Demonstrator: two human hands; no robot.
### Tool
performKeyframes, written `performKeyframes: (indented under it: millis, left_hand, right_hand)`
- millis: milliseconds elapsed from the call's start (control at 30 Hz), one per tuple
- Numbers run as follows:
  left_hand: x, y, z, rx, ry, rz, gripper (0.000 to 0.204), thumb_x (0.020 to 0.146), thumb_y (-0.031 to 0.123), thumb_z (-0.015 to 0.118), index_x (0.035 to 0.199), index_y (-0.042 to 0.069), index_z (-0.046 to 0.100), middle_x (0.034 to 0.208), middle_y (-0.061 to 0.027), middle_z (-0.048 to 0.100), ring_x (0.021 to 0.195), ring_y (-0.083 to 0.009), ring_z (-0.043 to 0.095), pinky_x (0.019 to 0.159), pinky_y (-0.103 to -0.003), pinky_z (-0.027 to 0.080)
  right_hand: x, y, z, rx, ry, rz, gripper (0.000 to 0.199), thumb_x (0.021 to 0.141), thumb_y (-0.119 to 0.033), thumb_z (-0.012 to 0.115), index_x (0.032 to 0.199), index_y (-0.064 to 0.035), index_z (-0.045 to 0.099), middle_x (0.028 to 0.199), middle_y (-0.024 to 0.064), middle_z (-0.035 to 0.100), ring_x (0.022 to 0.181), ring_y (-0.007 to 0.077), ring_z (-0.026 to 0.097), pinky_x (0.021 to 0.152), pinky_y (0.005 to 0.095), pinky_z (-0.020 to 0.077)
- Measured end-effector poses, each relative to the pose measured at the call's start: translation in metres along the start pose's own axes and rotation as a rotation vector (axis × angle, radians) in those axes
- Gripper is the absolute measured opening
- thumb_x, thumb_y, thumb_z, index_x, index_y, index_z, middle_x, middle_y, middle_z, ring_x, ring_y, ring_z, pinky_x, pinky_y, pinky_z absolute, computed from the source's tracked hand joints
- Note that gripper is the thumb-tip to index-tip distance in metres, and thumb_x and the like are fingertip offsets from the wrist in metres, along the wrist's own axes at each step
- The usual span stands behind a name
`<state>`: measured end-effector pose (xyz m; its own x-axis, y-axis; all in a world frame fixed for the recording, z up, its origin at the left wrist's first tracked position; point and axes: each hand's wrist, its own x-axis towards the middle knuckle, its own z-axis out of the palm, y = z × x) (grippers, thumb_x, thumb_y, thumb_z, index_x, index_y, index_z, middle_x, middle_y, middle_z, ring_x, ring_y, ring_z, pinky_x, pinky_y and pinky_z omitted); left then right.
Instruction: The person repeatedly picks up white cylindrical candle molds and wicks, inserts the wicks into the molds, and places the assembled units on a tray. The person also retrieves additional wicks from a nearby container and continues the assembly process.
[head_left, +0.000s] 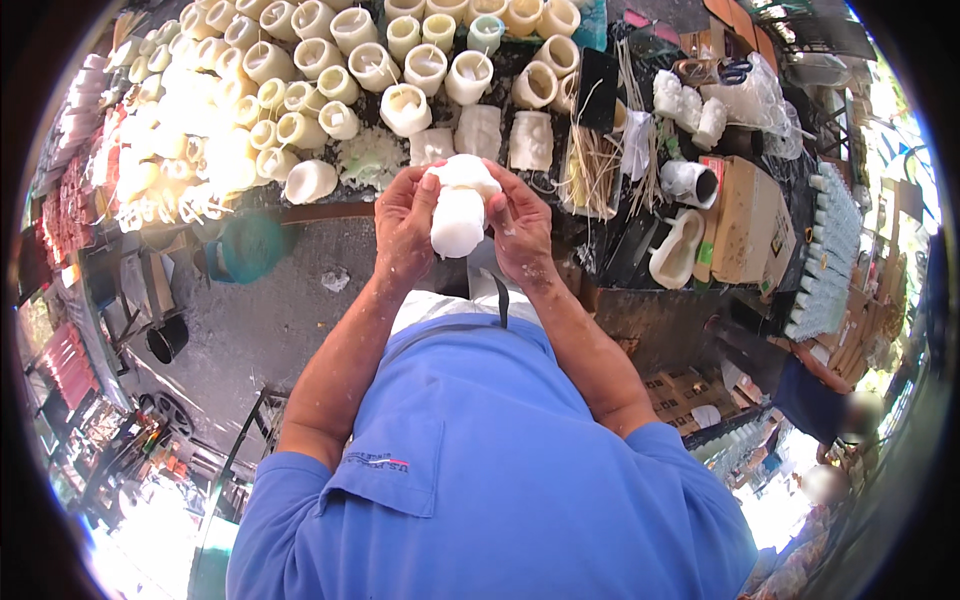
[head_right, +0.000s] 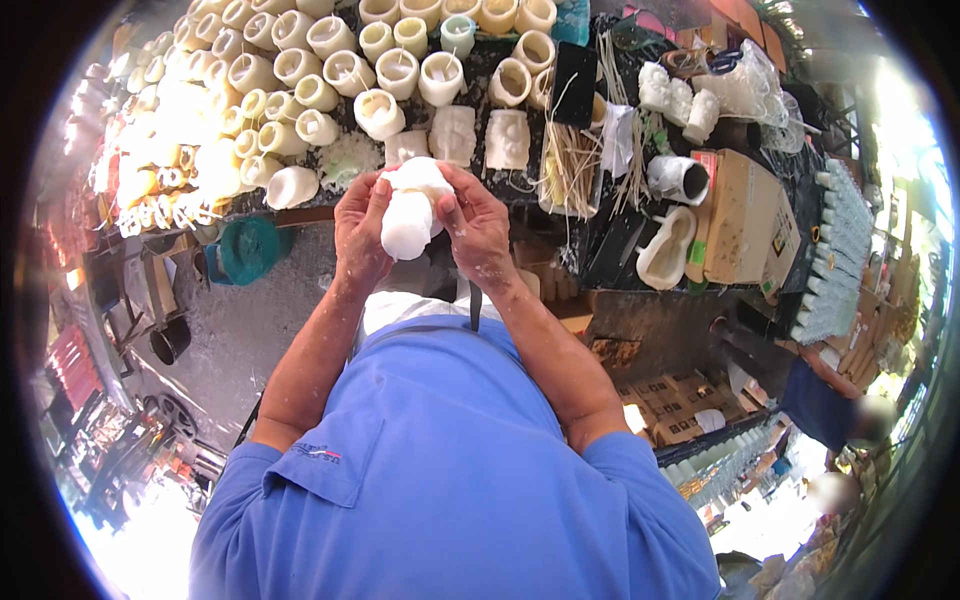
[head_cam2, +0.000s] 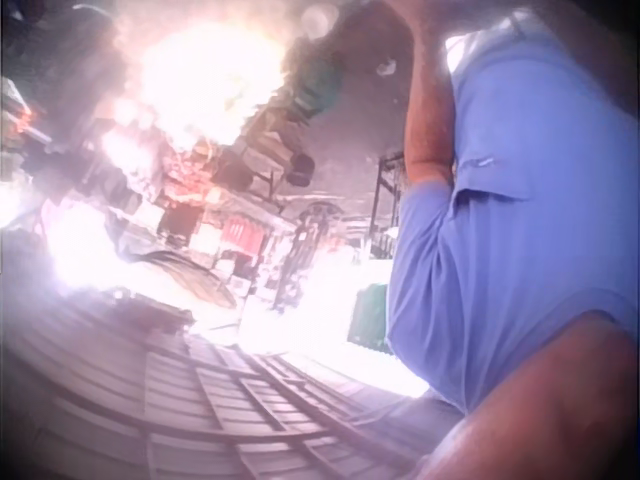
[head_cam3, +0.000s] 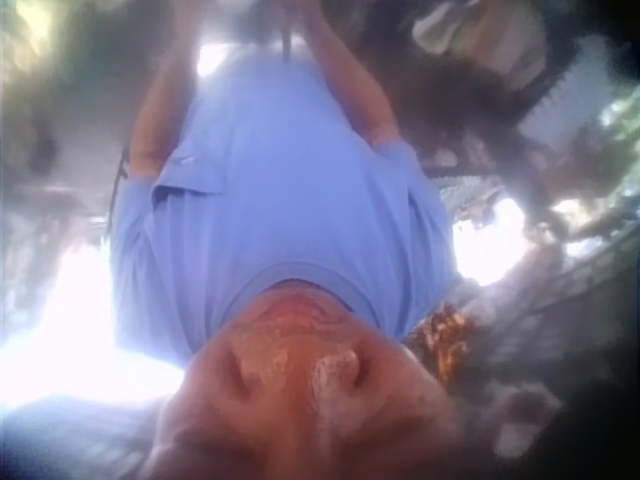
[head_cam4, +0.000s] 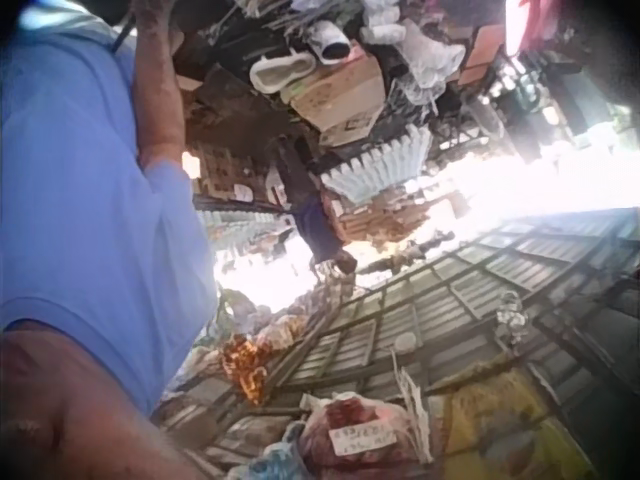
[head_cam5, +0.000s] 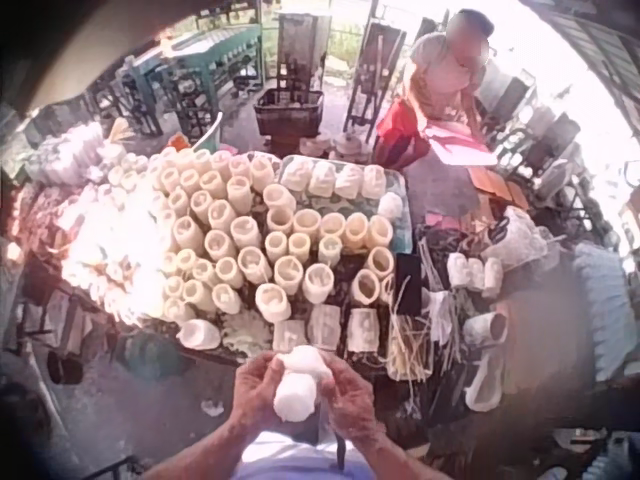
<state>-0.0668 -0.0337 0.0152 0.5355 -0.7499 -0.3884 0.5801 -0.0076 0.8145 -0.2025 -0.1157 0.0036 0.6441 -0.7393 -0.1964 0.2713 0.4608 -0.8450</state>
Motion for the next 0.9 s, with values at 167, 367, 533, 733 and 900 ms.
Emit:
performKeyframes:
  millis: [167,367,533,733,900]
  left_hand:
    - [-0.001,0.000,-0.010,-0.022,0.034,-0.013,0.023,0.111,0.020,0.055,0.111,0.000,0.066,0.091,-0.0050,0.071,0.075,-0.0081,0.066,0.067,-0.026,0.056]
    - [0.006,-0.015,-0.021,-0.235,0.131,-0.219,0.029,0.112,0.028,0.054,0.115,0.001,0.064,0.100,-0.0091,0.074,0.081,-0.0143,0.072,0.072,-0.030,0.061]
    - [0.026,-0.040,-0.025,-0.175,0.168,-0.152,0.031,0.111,0.029,0.055,0.114,-0.001,0.065,0.099,-0.0081,0.074,0.082,-0.0129,0.070,0.074,-0.029,0.060]
    - [0.041,-0.029,-0.017,0.020,0.056,0.005,0.030,0.112,0.024,0.055,0.105,-0.001,0.069,0.092,-0.0029,0.073,0.077,-0.0087,0.063,0.072,-0.024,0.052]
    - [0.031,0.015,-0.011,0.659,0.062,0.257,0.029,0.110,0.023,0.058,0.104,-0.002,0.070,0.083,-0.0020,0.070,0.071,-0.0082,0.059,0.069,-0.025,0.051]
  right_hand:
    - [-0.008,0.022,0.012,-0.258,0.188,-0.198,0.032,0.109,-0.029,0.058,0.117,0.0016,0.064,0.121,0.0088,0.070,0.102,0.0089,0.063,0.090,0.0266,0.0542]
    - [0.003,0.045,0.022,0.185,0.315,0.038,0.031,0.111,-0.030,0.054,0.109,-0.0008,0.062,0.100,0.0052,0.070,0.085,0.0087,0.063,0.079,0.0278,0.0572]
    - [0.009,0.080,-0.006,0.633,0.441,0.446,0.033,0.110,-0.036,0.054,0.113,-0.0056,0.066,0.106,0.0086,0.072,0.089,0.0176,0.072,0.082,0.0322,0.0624]
    - [0.024,0.042,-0.023,0.548,0.118,0.438,0.058,0.109,-0.054,0.045,0.138,-0.0050,0.058,0.123,0.0127,0.070,0.106,0.0221,0.072,0.093,0.0392,0.0606]
    - [0.024,-0.050,-0.039,0.222,-0.115,0.700,0.074,0.097,-0.059,0.068,0.139,0.0016,0.058,0.121,0.0156,0.072,0.098,0.0215,0.073,0.095,0.0372,0.0589]
